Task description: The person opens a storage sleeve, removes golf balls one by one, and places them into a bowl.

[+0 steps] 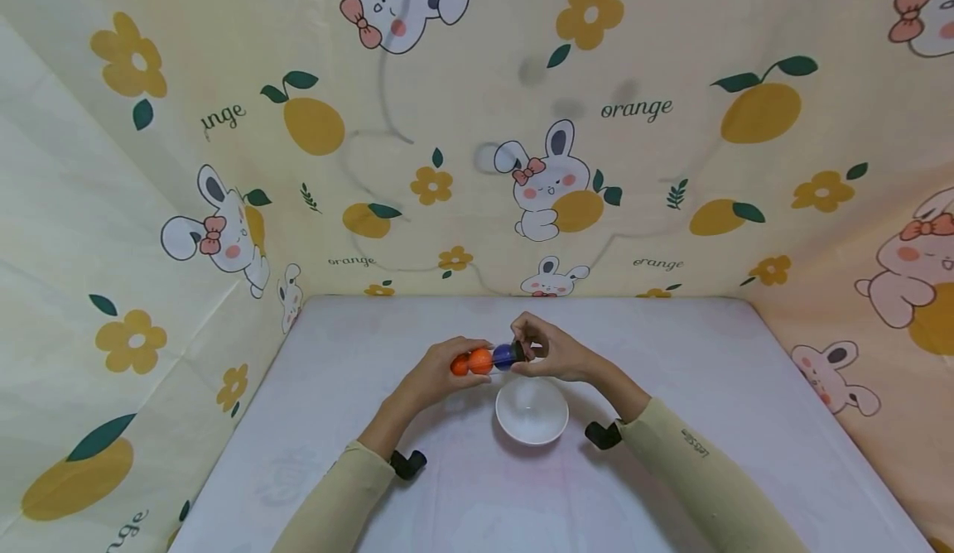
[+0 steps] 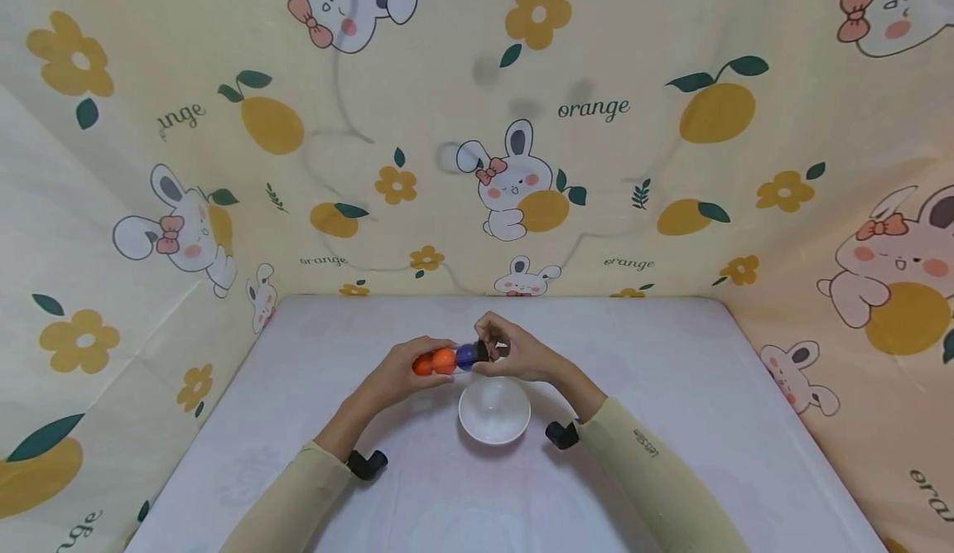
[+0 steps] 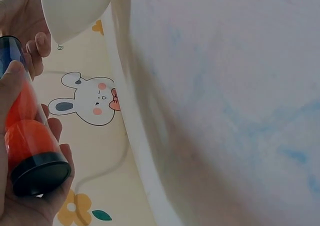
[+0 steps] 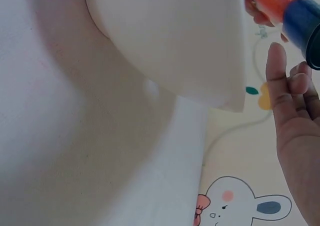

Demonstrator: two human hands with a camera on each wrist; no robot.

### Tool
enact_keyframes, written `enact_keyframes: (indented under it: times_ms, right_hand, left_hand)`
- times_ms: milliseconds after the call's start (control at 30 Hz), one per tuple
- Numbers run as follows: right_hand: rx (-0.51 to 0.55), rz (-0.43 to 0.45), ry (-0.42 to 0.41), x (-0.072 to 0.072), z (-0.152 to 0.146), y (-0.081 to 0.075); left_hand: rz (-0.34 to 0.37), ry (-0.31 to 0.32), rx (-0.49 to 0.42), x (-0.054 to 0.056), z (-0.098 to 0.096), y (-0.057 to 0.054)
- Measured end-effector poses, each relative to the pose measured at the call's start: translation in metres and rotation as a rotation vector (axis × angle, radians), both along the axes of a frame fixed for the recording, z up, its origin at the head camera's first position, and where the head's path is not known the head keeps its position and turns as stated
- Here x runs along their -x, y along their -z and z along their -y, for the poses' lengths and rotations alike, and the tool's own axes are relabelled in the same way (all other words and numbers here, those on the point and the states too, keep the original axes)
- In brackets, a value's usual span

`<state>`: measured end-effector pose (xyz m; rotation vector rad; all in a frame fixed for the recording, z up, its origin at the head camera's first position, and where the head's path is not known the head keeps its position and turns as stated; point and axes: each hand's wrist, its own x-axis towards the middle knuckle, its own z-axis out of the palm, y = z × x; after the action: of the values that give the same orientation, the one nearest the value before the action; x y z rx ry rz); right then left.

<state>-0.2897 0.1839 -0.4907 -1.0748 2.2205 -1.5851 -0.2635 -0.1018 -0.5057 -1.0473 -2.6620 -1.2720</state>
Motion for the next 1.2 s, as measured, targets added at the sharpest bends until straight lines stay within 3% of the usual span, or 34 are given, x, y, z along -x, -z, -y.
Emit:
enact_keyframes:
  times_ms: [600, 867, 1200]
  right_hand:
    - [-0.028, -0.007, 0.037, -0.001, -0.002, 0.002]
    - [-0.064, -0.091, 0.150, -0.005, -0.005, 0.004]
    - [-0.101, -0.255, 0.166, -0.014, -0.003, 0.001]
  left_hand:
    - [0.049, -0.024, 0.027, -0.002, -0.003, 0.001]
    - [-0.004, -0.061, 0.041, -0.001, 0.000, -0.001]
    - [-0.046, -0.052, 0.028, 0.000, 0.003, 0.003]
